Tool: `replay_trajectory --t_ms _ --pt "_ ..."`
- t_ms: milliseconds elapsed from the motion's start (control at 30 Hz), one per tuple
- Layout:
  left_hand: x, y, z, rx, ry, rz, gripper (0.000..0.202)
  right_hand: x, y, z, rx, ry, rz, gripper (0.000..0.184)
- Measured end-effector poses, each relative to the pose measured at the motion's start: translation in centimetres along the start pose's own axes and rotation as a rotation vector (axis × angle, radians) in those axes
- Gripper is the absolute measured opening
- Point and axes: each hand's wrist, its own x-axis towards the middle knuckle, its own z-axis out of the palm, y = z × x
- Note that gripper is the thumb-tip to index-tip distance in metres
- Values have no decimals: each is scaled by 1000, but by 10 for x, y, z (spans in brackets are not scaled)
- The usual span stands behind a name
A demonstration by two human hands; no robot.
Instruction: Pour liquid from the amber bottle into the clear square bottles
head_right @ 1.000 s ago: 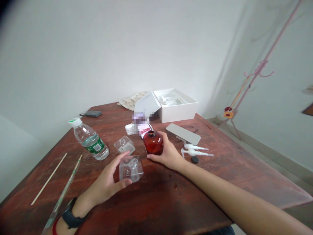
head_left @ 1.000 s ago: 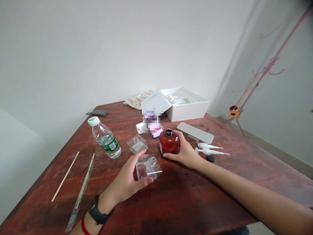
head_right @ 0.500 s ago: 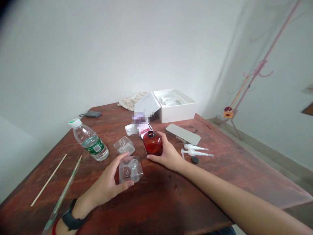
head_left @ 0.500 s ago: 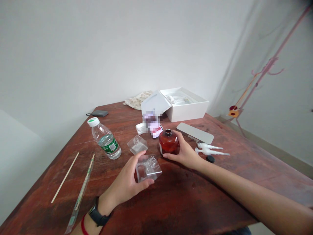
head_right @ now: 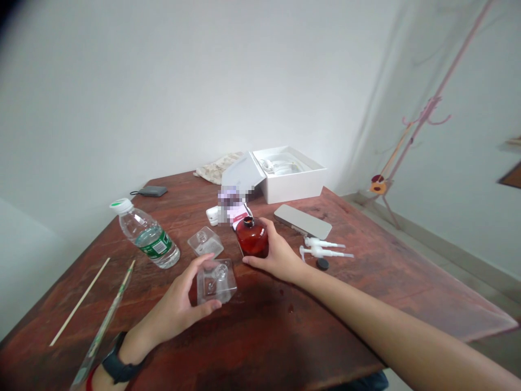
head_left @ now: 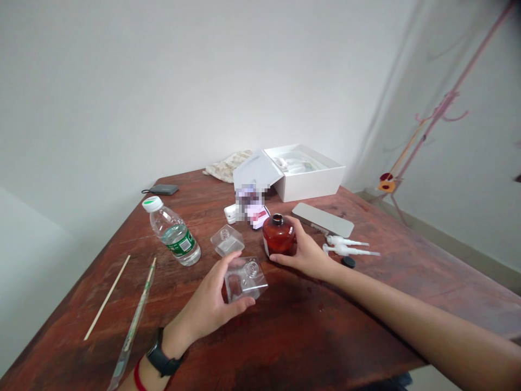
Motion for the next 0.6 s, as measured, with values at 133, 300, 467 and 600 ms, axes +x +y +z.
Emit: replay_trajectory --t_ms 133,300,467,600 --pt "-1 -3 1 -25 -1 -12 86 0 -1 0 5 -4 0 92" --pt "-3 -7 5 -91 25 -37 81 0 1 0 11 -8 0 92" --pt "-3 -7 7 -127 59 -6 78 1 1 0 -3 -4 -7 93" --pt "-2 -6 5 -141 60 26 78 0 2 0 -9 -13 -5 94"
